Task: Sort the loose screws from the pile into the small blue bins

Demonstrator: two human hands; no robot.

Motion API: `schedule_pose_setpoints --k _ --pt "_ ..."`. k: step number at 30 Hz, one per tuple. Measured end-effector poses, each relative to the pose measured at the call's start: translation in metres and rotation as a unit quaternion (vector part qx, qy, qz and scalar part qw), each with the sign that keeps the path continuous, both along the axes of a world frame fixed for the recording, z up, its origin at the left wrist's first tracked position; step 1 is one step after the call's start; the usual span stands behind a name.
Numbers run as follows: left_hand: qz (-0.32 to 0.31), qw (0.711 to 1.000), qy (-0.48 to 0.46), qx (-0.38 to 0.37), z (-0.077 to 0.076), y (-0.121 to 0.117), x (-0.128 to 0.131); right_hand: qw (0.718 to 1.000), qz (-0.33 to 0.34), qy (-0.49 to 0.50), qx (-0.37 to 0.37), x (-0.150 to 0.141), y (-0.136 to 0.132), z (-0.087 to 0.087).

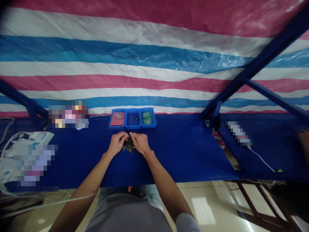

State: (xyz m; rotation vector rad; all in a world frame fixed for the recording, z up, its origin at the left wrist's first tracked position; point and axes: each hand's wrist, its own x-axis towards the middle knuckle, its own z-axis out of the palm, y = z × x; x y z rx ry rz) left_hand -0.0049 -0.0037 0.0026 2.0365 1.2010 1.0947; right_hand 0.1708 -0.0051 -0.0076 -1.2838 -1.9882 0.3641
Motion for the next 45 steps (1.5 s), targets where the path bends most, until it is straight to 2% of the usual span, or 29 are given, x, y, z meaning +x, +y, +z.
schedule_pose_setpoints --k 10,15,20,27,45 --pt "-0.012 1.0 0.013 -0.009 0.004 -0.003 0.0 0.996 0.056 0.064 -0.037 0.003 0.0 0.0" --pt "-0.014 1.0 -0.001 -0.005 0.003 -0.002 0.001 0.994 0.071 0.08 -0.036 0.001 -0.003 0.006" --pt "0.004 1.0 -0.021 -0.01 0.005 -0.002 -0.001 0.993 0.07 0.097 -0.009 0.002 -0.005 0.011" --pt "-0.002 1.0 -0.008 -0.03 0.003 -0.002 -0.001 0.992 0.068 0.109 0.007 0.002 -0.002 0.006" --pt "0.004 1.0 -0.011 -0.006 0.007 -0.002 0.001 0.992 0.049 0.114 0.026 0.001 -0.002 0.005"
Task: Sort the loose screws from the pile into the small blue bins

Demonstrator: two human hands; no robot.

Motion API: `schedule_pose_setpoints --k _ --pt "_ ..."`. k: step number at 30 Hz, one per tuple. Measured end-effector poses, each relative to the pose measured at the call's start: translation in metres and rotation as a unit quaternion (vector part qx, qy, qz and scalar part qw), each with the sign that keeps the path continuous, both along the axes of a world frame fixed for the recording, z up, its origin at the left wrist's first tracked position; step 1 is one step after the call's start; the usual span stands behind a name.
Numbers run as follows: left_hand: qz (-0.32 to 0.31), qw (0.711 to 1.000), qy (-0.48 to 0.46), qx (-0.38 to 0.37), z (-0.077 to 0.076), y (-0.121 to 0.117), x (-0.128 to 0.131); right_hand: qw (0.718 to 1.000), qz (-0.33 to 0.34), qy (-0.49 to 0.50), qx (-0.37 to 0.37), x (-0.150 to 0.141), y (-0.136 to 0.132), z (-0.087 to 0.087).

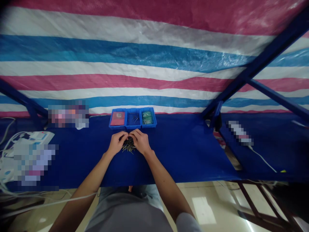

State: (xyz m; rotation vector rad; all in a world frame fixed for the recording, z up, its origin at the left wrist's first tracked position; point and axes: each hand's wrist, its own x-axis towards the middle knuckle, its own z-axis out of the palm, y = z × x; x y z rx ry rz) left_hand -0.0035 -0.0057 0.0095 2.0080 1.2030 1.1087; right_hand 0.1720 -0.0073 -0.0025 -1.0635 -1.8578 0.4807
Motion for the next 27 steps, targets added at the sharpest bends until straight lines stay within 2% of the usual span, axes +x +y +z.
schedule_pose_setpoints --k 11,16,21,25,27 --pt "-0.001 1.0 0.002 0.008 -0.003 0.001 -0.001 0.997 -0.038 -0.06 -0.005 0.002 -0.002 0.003" --pt "-0.008 1.0 -0.004 0.013 -0.002 0.001 0.0 0.997 -0.056 -0.057 -0.01 -0.001 -0.002 0.004" --pt "0.021 0.999 -0.033 -0.006 -0.004 0.002 -0.003 0.997 -0.076 0.007 -0.029 0.004 0.001 0.006" --pt "0.052 0.996 -0.066 -0.023 -0.005 0.003 -0.005 0.985 -0.132 0.103 -0.043 0.012 0.006 0.01" --pt "0.053 0.996 -0.061 -0.024 -0.005 0.003 -0.005 0.981 -0.148 0.12 -0.036 0.012 0.01 0.013"
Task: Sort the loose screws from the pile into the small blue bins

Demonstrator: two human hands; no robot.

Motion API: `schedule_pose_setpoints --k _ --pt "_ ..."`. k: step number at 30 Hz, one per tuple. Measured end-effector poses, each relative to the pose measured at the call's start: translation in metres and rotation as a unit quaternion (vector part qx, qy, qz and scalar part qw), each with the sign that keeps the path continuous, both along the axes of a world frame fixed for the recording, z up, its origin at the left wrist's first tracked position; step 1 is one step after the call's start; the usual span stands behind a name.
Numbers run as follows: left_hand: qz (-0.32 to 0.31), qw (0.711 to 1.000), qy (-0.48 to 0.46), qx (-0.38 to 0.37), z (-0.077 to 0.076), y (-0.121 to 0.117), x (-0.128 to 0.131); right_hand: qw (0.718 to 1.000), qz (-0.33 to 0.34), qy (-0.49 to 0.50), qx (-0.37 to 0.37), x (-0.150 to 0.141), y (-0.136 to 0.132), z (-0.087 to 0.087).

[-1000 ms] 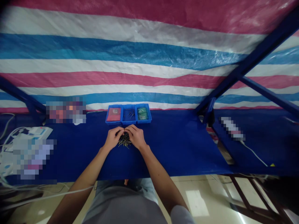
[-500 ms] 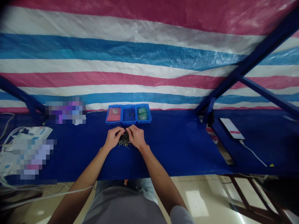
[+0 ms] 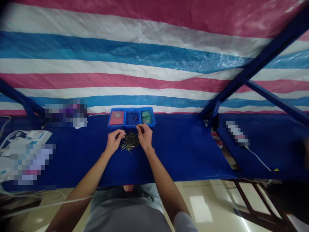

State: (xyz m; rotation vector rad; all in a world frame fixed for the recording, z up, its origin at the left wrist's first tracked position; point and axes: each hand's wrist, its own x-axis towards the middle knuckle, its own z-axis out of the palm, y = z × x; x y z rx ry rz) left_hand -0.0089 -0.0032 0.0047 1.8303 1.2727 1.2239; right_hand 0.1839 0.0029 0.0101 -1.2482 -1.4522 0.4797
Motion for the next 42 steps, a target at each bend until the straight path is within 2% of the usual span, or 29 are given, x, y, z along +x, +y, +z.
schedule_pose_setpoints --k 6,10,14,19,30,35,42 --pt "0.03 0.999 -0.017 -0.011 -0.002 0.001 0.0 0.997 -0.038 -0.068 0.009 -0.011 0.04 0.014" --pt "0.037 0.999 -0.028 -0.02 -0.004 0.002 -0.001 0.996 0.004 -0.089 0.025 -0.01 0.06 0.02" --pt "0.048 0.997 -0.047 -0.026 -0.006 0.003 -0.001 0.996 0.002 -0.091 0.018 0.009 0.039 0.01" --pt "0.048 0.997 -0.057 -0.034 -0.008 0.004 -0.001 0.976 0.075 -0.201 -0.034 0.033 0.009 -0.008" --pt "0.043 0.998 -0.028 -0.043 -0.007 0.004 0.0 0.941 0.013 -0.306 -0.143 0.014 0.015 -0.019" --pt "0.042 0.998 -0.021 -0.047 -0.006 0.004 0.002 0.939 -0.002 -0.311 -0.149 0.013 0.014 -0.019" --pt "0.018 0.999 0.01 -0.037 -0.003 0.003 0.003 0.951 0.003 -0.28 -0.133 0.014 0.012 -0.017"
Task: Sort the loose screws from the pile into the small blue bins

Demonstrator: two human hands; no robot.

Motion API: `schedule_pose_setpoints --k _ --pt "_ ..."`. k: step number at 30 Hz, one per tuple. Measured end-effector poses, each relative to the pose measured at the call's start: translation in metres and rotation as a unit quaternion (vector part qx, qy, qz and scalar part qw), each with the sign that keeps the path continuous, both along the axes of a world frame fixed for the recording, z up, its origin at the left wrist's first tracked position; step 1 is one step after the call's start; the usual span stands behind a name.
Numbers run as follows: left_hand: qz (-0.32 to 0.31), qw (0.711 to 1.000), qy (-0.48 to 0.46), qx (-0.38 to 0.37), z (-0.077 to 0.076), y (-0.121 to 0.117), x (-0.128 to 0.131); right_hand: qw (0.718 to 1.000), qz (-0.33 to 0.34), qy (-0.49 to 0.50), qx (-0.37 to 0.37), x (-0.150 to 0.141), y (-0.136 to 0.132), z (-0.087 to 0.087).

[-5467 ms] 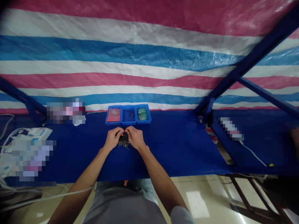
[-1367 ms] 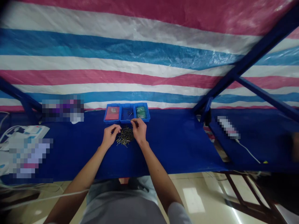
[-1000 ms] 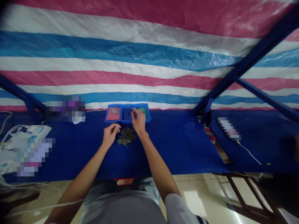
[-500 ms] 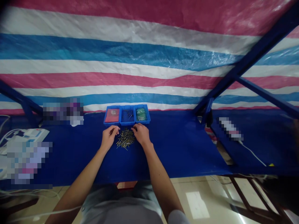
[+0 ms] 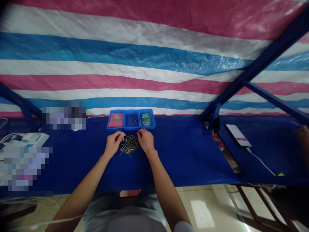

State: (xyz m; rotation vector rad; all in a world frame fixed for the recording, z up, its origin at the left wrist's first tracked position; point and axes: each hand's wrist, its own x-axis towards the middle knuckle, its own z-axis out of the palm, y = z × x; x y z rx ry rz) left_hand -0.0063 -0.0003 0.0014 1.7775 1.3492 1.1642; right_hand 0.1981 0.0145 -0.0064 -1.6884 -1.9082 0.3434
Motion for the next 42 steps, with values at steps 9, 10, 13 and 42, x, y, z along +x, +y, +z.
schedule_pose_setpoints --k 9,10,13,42 --pt "0.002 1.0 0.001 0.005 -0.002 0.0 0.0 0.999 -0.03 -0.01 -0.009 -0.002 -0.001 -0.002" --pt "0.001 1.0 -0.001 0.005 -0.002 0.0 0.0 0.999 -0.034 -0.011 -0.008 -0.001 -0.001 -0.002" --pt "-0.001 1.0 -0.005 0.006 -0.002 0.0 0.0 0.999 -0.051 -0.013 -0.005 0.0 -0.003 -0.001" --pt "-0.045 0.999 -0.009 0.021 0.006 -0.004 0.0 0.888 0.159 0.429 -0.053 -0.021 -0.017 0.015"
